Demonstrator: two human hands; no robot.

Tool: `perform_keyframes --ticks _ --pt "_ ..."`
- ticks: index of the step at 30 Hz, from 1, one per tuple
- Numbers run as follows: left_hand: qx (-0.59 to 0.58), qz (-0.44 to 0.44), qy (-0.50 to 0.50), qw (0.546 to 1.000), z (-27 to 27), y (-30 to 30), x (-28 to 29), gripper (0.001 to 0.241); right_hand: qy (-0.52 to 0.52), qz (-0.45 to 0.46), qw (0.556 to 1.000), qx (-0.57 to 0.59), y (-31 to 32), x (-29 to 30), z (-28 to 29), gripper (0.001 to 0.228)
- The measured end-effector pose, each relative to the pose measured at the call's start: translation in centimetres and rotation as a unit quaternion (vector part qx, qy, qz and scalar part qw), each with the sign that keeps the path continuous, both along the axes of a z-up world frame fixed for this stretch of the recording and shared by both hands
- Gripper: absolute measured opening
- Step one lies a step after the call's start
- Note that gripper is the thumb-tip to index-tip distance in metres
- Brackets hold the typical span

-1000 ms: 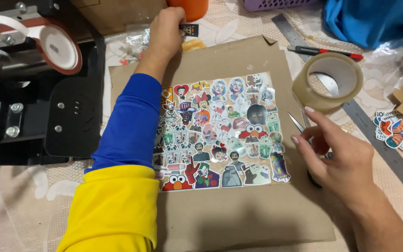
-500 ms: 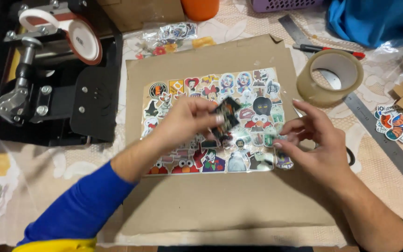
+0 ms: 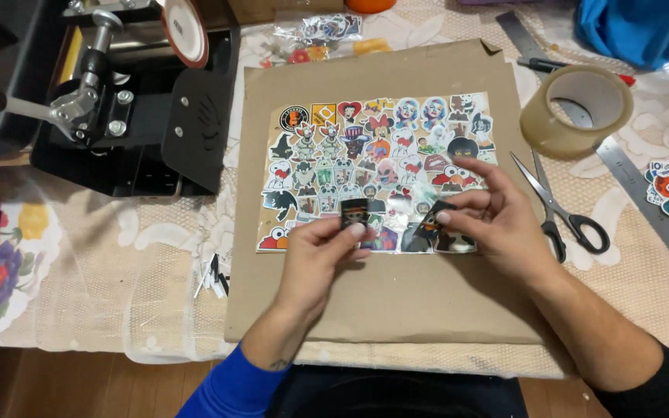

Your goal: The person is peeling the adhesive backing off various decorative stickers and carefully placing them onto a cardboard sheet to create a collage.

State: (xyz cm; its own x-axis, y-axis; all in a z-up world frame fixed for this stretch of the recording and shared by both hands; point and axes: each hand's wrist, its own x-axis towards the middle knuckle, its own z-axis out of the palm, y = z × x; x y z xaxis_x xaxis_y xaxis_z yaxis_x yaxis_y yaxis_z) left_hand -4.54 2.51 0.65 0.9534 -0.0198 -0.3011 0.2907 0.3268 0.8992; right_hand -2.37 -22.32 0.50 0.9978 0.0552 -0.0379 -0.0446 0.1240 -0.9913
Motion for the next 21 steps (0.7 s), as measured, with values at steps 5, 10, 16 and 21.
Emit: perform_keyframes --ticks 5,10,16,21 --pt "0.019 0.087 -0.062 0.994 -1.5 4.5 -0.5 0.021 -0.035 -0.051 0.997 -0.037 -2.1 1.0 0.4 0.072" --pt "0.008 0.072 -0.13 0.989 -3.6 5.3 -0.9 0.02 -0.084 -0.088 0.989 -0.084 -2.6 1.1 1.3 0.06" --pt "-0.02 0.068 -0.133 0.989 -2.9 5.1 -1.3 0.018 0.018 -0.01 0.992 -0.121 1.0 0.4 0.1 0.083" --pt "-0.056 0.079 -0.11 0.989 -3.5 5.5 -1.4 0.018 0.03 0.001 0.976 -0.218 1.6 0.5 0.2 0.079"
